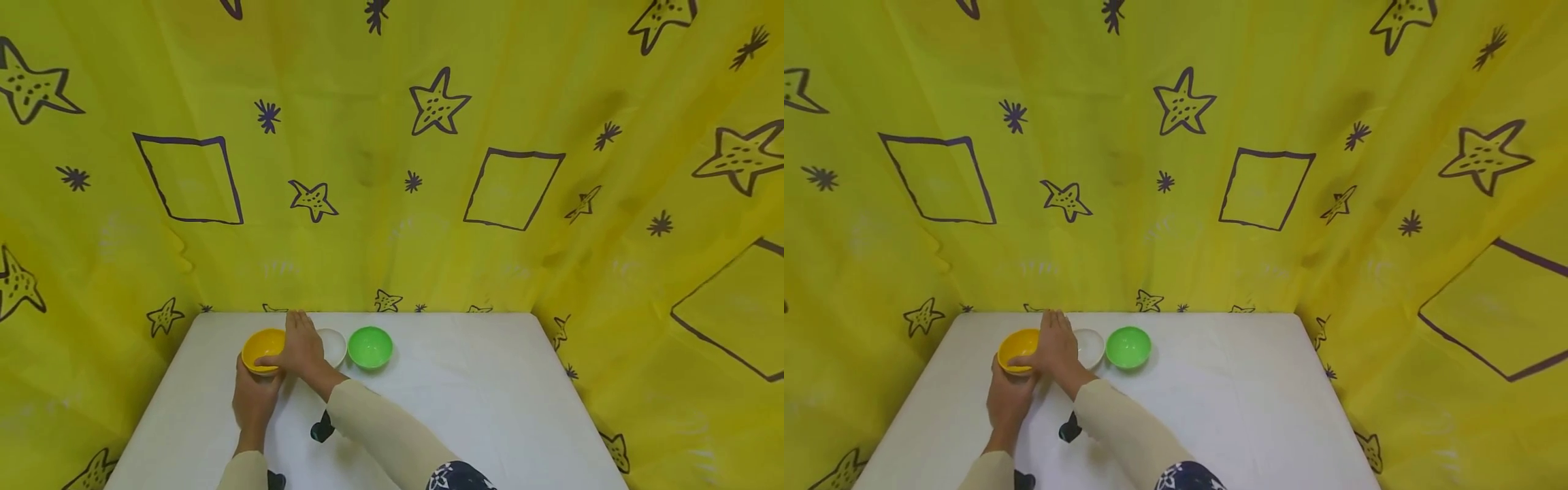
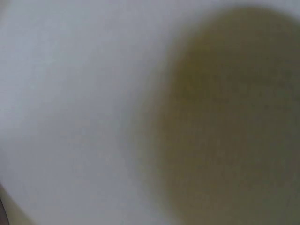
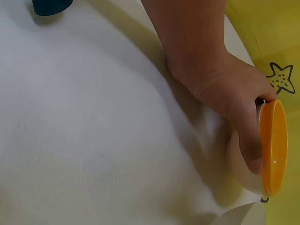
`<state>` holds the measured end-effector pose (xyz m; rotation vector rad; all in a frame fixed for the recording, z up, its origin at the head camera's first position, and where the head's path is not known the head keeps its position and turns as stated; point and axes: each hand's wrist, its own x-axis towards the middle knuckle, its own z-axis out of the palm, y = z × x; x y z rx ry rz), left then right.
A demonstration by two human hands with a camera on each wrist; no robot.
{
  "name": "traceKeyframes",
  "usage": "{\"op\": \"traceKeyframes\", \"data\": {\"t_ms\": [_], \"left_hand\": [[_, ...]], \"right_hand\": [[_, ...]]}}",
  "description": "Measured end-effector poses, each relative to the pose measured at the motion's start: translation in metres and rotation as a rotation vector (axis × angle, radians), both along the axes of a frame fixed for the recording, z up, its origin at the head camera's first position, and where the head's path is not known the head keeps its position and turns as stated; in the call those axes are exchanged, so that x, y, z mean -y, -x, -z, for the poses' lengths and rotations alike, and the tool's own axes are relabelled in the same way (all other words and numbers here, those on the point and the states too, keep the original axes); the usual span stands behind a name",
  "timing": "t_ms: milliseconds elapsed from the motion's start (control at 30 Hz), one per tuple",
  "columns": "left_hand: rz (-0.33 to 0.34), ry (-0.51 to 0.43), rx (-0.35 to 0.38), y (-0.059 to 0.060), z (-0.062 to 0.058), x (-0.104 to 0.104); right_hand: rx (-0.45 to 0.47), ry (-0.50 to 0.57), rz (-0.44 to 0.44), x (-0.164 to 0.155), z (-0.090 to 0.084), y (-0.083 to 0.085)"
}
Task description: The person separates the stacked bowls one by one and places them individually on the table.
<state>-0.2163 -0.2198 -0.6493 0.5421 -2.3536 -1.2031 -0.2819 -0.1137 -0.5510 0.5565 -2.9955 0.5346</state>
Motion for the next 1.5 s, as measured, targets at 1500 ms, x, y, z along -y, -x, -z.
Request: {"op": "traceKeyframes", "data": {"t_ms": [1500], "left_hand": [[0.016, -0.028, 0.053, -0.001, -0.003, -0.001]], "right_hand": [[0.081, -0.122, -0.053, 0.011, 0.014, 0.002]]}}
